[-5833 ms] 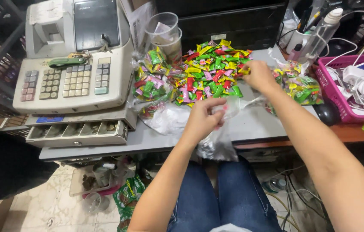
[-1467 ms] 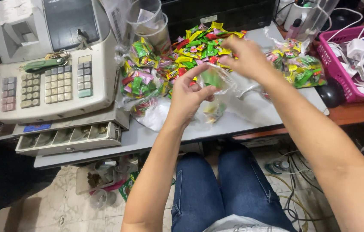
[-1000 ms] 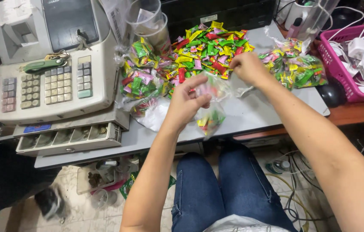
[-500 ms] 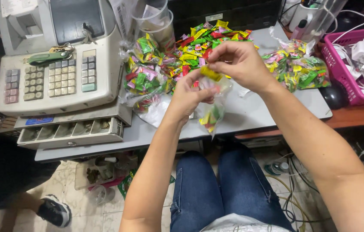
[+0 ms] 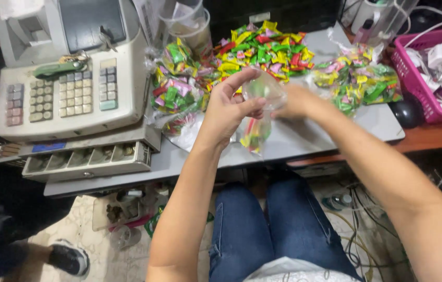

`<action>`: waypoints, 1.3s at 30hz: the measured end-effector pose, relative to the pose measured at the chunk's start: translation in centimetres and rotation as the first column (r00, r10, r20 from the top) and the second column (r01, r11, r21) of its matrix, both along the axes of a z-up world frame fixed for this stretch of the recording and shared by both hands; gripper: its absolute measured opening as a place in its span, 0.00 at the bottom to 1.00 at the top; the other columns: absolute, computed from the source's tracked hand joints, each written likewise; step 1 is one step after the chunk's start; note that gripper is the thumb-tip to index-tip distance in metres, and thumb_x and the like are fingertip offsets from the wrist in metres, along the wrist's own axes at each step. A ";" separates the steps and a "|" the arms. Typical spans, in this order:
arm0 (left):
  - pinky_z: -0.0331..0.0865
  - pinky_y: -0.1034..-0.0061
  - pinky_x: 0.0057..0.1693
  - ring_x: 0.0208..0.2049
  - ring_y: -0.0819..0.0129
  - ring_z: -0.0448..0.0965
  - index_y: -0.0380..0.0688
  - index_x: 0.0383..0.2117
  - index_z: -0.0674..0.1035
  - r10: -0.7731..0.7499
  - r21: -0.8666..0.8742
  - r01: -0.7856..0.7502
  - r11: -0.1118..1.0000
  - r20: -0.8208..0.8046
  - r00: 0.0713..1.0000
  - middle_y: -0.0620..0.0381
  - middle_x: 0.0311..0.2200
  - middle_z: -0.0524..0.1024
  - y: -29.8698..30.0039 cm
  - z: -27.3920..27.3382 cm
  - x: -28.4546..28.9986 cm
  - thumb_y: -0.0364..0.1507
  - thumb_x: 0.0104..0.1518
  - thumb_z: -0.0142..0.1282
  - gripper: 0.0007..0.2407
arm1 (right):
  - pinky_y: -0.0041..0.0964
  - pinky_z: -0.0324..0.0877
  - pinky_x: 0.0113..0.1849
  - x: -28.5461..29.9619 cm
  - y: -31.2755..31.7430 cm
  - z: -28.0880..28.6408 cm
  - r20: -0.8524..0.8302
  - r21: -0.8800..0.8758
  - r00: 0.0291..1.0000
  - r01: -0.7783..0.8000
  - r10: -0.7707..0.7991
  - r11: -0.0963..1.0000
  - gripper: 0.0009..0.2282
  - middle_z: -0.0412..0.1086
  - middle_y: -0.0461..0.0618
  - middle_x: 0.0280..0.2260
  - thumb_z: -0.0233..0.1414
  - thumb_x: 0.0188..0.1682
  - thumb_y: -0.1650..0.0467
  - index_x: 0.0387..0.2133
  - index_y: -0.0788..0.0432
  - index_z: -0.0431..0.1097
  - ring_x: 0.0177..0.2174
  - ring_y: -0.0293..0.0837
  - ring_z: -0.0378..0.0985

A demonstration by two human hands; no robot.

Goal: Bag small wrapped candies into clear plastic bags at a checkout counter

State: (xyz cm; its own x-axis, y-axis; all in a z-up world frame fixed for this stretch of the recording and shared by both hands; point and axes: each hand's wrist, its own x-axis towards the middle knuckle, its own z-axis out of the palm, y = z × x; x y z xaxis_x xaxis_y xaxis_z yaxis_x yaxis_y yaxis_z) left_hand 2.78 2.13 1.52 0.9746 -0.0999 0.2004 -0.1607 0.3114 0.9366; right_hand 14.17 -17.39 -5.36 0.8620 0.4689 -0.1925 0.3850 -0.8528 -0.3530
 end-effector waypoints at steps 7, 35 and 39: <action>0.79 0.79 0.36 0.32 0.75 0.76 0.35 0.59 0.72 -0.052 0.066 0.041 0.997 0.165 0.985 0.51 0.61 0.71 0.6 3.7 -2.5 0.19 0.51 0.65 0.26 | 0.58 0.68 0.48 -2.7 -0.4 -1.1 0.321 0.282 0.940 -0.211 0.115 0.936 0.18 0.64 0.66 0.52 0.58 0.43 0.68 0.48 0.57 0.69 0.51 0.67 0.68; 0.85 0.69 0.30 0.23 0.60 0.84 0.31 0.59 0.73 0.091 0.084 -0.089 0.992 -0.019 0.996 0.35 0.50 0.74 2.2 -2.2 -0.2 0.14 0.45 0.66 0.29 | 0.43 0.75 0.43 -1.8 -2.0 -0.2 0.326 0.660 0.934 -0.111 -0.150 0.743 0.11 0.77 0.53 0.37 0.55 0.48 0.78 0.44 0.55 0.71 0.40 0.49 0.81; 0.84 0.71 0.29 0.23 0.64 0.83 0.31 0.59 0.73 0.058 0.105 -0.060 0.993 0.026 0.998 0.36 0.50 0.74 1.1 -3.5 1.1 0.14 0.45 0.68 0.29 | 0.35 0.77 0.47 -6.9 -0.1 5.8 0.261 0.941 0.961 -0.232 -0.091 0.248 0.13 0.77 0.55 0.40 0.63 0.48 0.81 0.43 0.64 0.70 0.43 0.43 0.81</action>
State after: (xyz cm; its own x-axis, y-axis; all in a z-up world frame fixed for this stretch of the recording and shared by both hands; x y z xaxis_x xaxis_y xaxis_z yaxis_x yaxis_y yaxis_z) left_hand 3.85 3.27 -1.98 0.9747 -0.0645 0.2141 -0.1976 0.1998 0.9597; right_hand 7.24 -17.47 0.45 0.7488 0.2232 0.6240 0.6207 0.0941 -0.7784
